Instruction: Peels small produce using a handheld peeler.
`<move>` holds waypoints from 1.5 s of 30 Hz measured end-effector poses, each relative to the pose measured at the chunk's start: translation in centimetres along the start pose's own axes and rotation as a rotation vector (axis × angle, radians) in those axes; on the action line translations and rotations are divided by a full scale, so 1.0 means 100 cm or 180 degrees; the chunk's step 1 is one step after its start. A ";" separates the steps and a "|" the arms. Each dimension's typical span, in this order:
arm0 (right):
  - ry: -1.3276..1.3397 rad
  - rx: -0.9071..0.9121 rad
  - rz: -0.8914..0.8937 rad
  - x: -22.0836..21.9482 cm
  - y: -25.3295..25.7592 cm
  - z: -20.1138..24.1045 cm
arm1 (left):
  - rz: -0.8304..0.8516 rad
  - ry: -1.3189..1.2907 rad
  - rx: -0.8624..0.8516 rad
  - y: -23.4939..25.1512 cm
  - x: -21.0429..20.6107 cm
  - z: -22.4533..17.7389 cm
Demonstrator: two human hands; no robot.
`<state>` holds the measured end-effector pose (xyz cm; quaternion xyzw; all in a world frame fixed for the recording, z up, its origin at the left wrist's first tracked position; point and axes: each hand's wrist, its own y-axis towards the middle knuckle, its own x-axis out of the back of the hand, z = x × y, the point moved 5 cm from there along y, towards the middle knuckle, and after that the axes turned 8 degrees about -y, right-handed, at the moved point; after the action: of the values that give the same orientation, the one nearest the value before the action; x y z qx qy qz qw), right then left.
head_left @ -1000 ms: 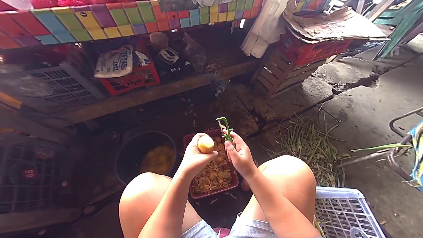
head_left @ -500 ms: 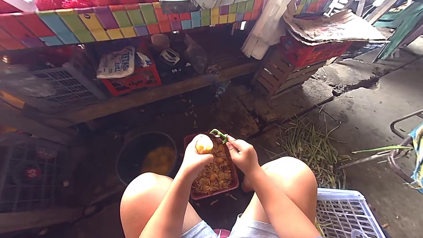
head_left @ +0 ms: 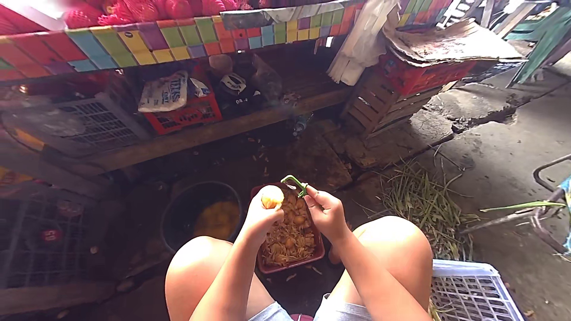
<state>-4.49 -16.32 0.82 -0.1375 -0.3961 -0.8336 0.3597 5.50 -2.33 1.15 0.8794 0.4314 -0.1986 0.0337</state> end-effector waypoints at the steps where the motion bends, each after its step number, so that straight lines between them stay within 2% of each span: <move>1: 0.0146 0.0111 0.0005 -0.001 -0.001 0.008 | -0.0002 0.0043 -0.0004 0.001 -0.001 0.001; 4: 0.0279 0.0227 0.0108 -0.004 -0.003 0.016 | 0.0009 0.0111 0.0036 0.002 -0.004 0.003; 7: -0.0187 0.0015 0.0223 -0.006 0.000 -0.004 | 0.0156 0.0090 0.0088 -0.003 -0.006 0.003; 10: -0.0056 -0.0064 0.0110 -0.005 0.002 -0.006 | 0.0123 0.0042 0.0055 -0.002 -0.006 -0.001; 15: 0.0107 0.0434 0.0085 -0.004 -0.002 0.018 | -0.0042 0.0103 0.0201 0.003 -0.006 0.004; 18: -0.0484 -0.0020 0.0331 -0.006 0.002 -0.007 | 0.0257 0.0132 0.0109 -0.004 -0.009 0.003; 20: -0.0438 -0.0177 0.0302 -0.007 0.004 -0.019 | 0.0255 0.0160 -0.0010 -0.005 -0.008 -0.002; 25: 0.0068 0.0228 -0.0109 0.001 0.001 0.009 | -0.0127 0.0473 0.0011 0.001 0.000 -0.004; 30: 0.0073 0.0660 0.0133 -0.003 -0.005 0.019 | -0.0034 0.0421 0.0220 0.000 -0.003 0.001; 34: -0.0620 0.0112 0.0208 -0.004 0.004 -0.012 | 0.0379 0.0094 0.0165 -0.011 -0.007 -0.004; 36: -0.0456 0.0024 0.0024 -0.002 0.004 -0.014 | 0.0388 0.0082 0.0117 -0.010 -0.006 -0.006; 38: -0.0110 0.0172 -0.0102 0.003 0.004 -0.002 | 0.0197 0.0223 0.0156 -0.006 -0.003 -0.003; 41: 0.0196 0.0646 0.0017 0.004 0.000 0.016 | 0.0008 0.0519 0.0170 -0.001 -0.003 -0.004; 43: 0.0072 0.0839 0.0176 0.002 -0.002 0.018 | 0.0019 0.0643 0.0162 0.000 -0.005 -0.003; 45: -0.0351 0.0593 0.0244 0.002 0.001 0.007 | 0.0191 0.0829 0.0154 -0.004 -0.006 -0.003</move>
<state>-4.63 -15.90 1.46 -0.1643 -0.4855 -0.7699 0.3802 5.00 -2.47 1.70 0.9108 0.4006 -0.0919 -0.0380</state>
